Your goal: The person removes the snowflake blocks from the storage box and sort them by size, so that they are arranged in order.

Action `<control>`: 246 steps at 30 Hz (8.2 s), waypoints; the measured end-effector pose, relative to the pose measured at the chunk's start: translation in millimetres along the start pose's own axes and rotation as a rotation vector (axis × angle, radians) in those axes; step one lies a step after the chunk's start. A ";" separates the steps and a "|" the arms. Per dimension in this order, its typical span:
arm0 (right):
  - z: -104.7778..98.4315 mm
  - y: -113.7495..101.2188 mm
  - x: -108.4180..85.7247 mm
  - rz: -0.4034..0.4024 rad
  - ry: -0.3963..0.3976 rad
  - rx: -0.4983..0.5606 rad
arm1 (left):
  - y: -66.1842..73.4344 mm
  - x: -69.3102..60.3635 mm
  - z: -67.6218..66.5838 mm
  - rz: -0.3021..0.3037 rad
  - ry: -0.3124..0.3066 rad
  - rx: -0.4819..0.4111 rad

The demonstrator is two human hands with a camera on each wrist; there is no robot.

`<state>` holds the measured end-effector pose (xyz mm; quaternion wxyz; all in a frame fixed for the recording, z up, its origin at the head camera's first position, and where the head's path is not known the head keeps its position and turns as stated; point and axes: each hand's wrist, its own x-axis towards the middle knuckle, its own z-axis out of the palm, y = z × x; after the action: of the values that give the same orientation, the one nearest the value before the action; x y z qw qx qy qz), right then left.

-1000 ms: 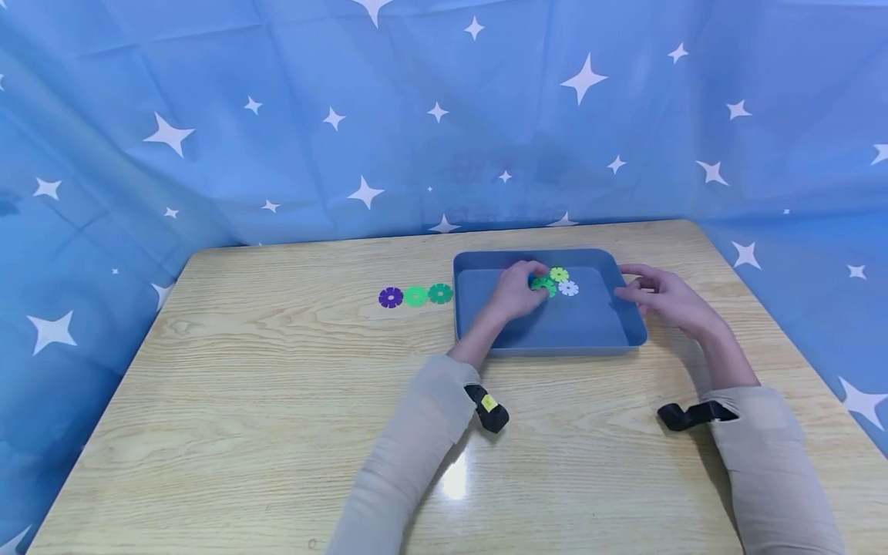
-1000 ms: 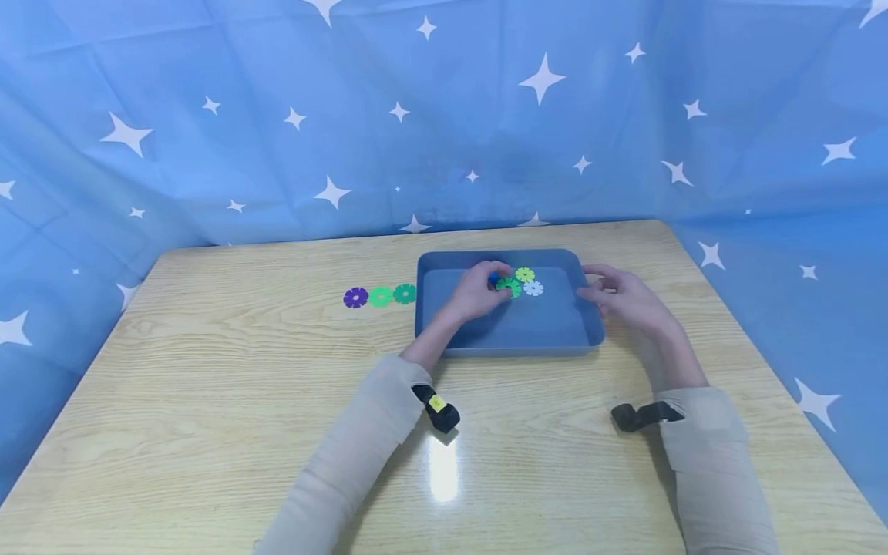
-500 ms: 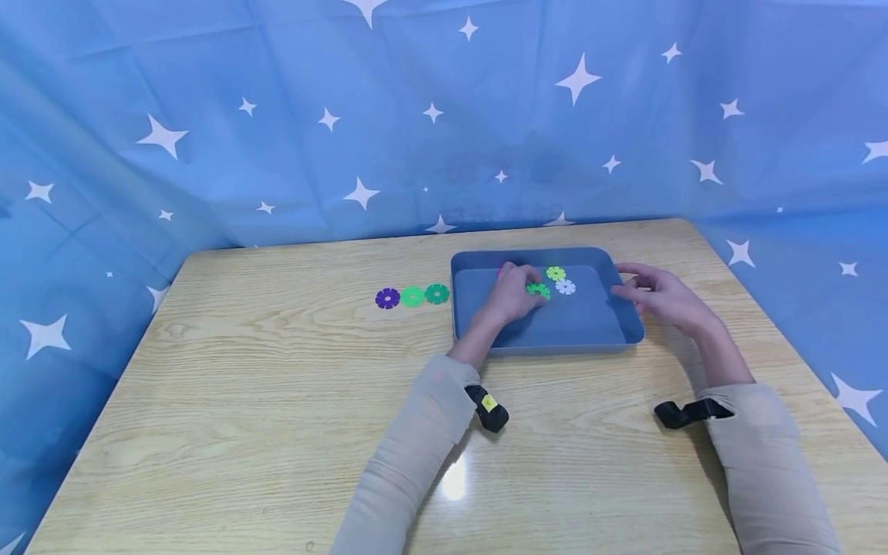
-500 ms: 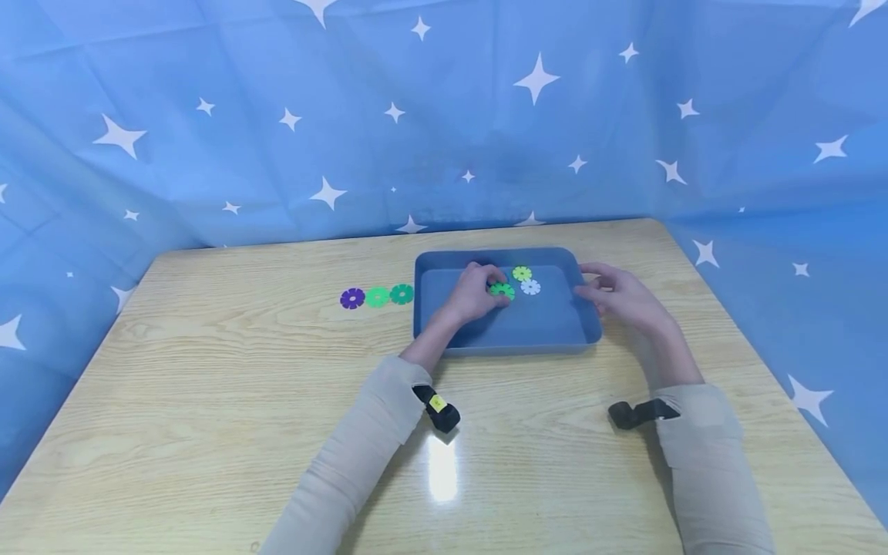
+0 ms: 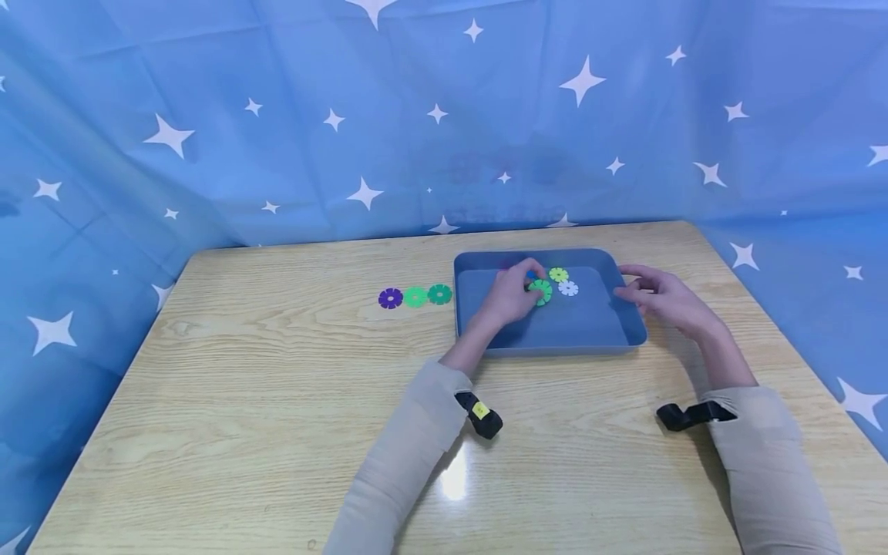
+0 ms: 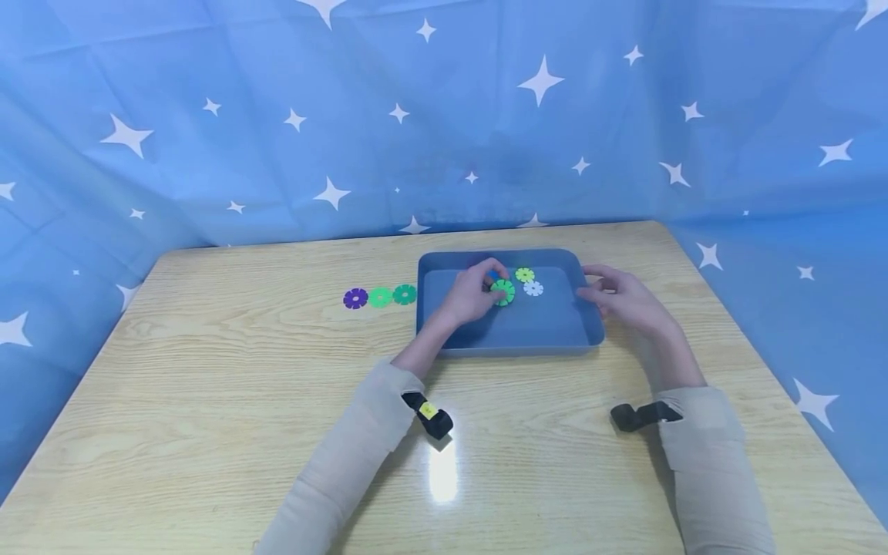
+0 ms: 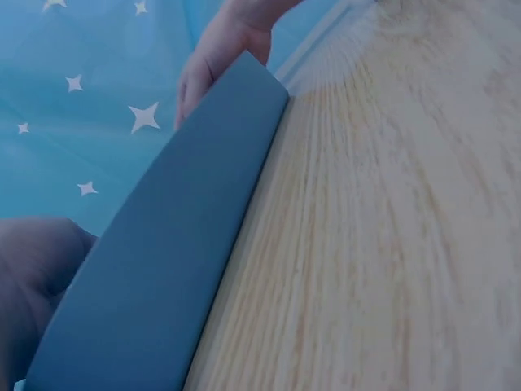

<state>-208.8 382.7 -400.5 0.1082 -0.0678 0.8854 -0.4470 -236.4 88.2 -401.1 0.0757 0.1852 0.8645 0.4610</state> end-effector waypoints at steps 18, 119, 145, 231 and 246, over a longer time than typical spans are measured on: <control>-0.2 -1.8 -1.5 0.019 0.008 0.011 | -10.0 -29.6 -38.2 0.103 0.056 -0.180; 0.2 -0.5 -1.6 -0.011 -0.015 0.021 | -82.4 -91.3 -146.1 -0.023 0.270 -0.143; 1.0 0.5 -0.9 0.005 0.001 0.004 | -24.0 -45.5 -60.0 0.174 0.108 -0.193; 0.1 1.2 0.1 0.037 0.004 -0.013 | -49.7 -53.7 -108.5 0.096 0.048 -0.162; 0.9 0.8 -0.2 0.009 0.000 -0.004 | -99.4 -85.4 -173.5 -0.050 0.172 -0.187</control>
<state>-208.3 382.5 -401.6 0.1099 -0.0639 0.8866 -0.4447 -235.1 -128.8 -388.8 0.0297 0.1156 0.8254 0.5519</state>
